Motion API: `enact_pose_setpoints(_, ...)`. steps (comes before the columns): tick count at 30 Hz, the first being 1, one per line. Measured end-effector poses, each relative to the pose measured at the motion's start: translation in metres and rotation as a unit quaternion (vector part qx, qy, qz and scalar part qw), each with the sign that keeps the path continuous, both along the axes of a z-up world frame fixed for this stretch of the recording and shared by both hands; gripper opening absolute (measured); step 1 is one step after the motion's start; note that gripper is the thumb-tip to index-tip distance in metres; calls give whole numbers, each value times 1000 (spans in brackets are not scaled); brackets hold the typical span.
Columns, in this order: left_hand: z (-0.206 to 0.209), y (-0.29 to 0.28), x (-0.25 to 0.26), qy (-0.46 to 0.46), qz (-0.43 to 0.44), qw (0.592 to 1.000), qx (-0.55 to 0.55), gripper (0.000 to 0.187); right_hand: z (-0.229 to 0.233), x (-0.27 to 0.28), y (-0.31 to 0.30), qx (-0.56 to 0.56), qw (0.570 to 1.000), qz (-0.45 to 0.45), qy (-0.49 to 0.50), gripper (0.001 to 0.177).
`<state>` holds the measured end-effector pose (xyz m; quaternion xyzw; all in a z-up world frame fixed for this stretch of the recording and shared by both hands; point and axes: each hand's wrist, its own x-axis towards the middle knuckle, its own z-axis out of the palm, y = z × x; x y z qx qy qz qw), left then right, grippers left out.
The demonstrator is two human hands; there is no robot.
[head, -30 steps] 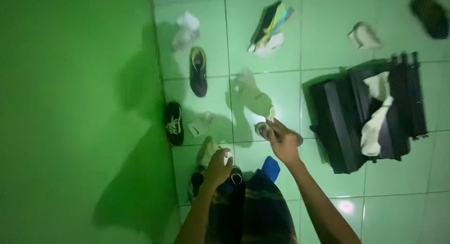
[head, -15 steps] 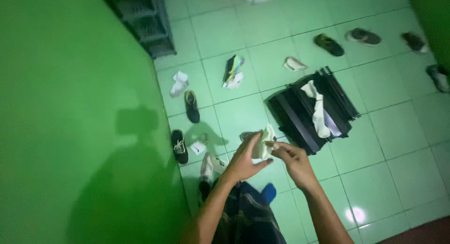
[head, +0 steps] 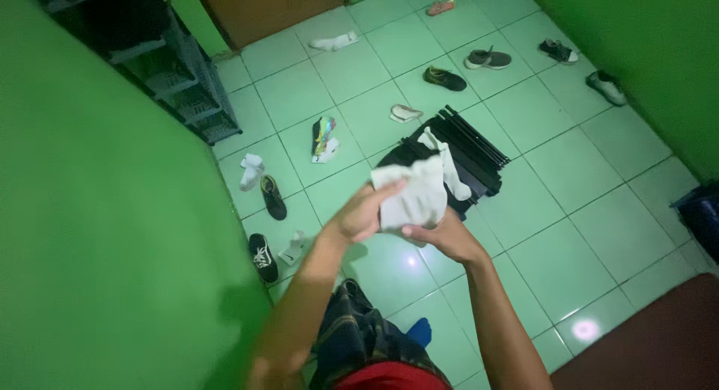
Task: The person picks up scattered socks from the floor, holds them up, and then sits down to fold a pair of white socks by hand.
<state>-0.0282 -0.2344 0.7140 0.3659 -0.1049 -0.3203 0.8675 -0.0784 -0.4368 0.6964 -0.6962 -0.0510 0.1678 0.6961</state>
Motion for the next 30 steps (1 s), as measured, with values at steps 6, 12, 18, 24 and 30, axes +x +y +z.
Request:
enact_pose_setpoints(6, 81, -47, 6, 4, 146, 986, -82, 46, -27, -37, -70, -151, 986, 57, 36, 45)
enact_pose_setpoints(12, 116, -57, 19, -11, 241, 968, -69, 50, -63, -92, -126, -159, 980, 42, 116, 56)
enact_pose_setpoints(18, 108, -49, 35, -83, 237, 963, -96, 49, -135, -125, -183, -91, 983, -31, 159, 55)
enact_pose_setpoints(24, 94, -71, 41, -59, 240, 965, -86, 47, -221, -151, -215, 234, 922, -188, 247, 43)
enact_pose_setpoints(30, 71, -96, 42, -88, 227, 969, -35, 47, -282, -159, -225, 160, 809, -434, 362, 28)
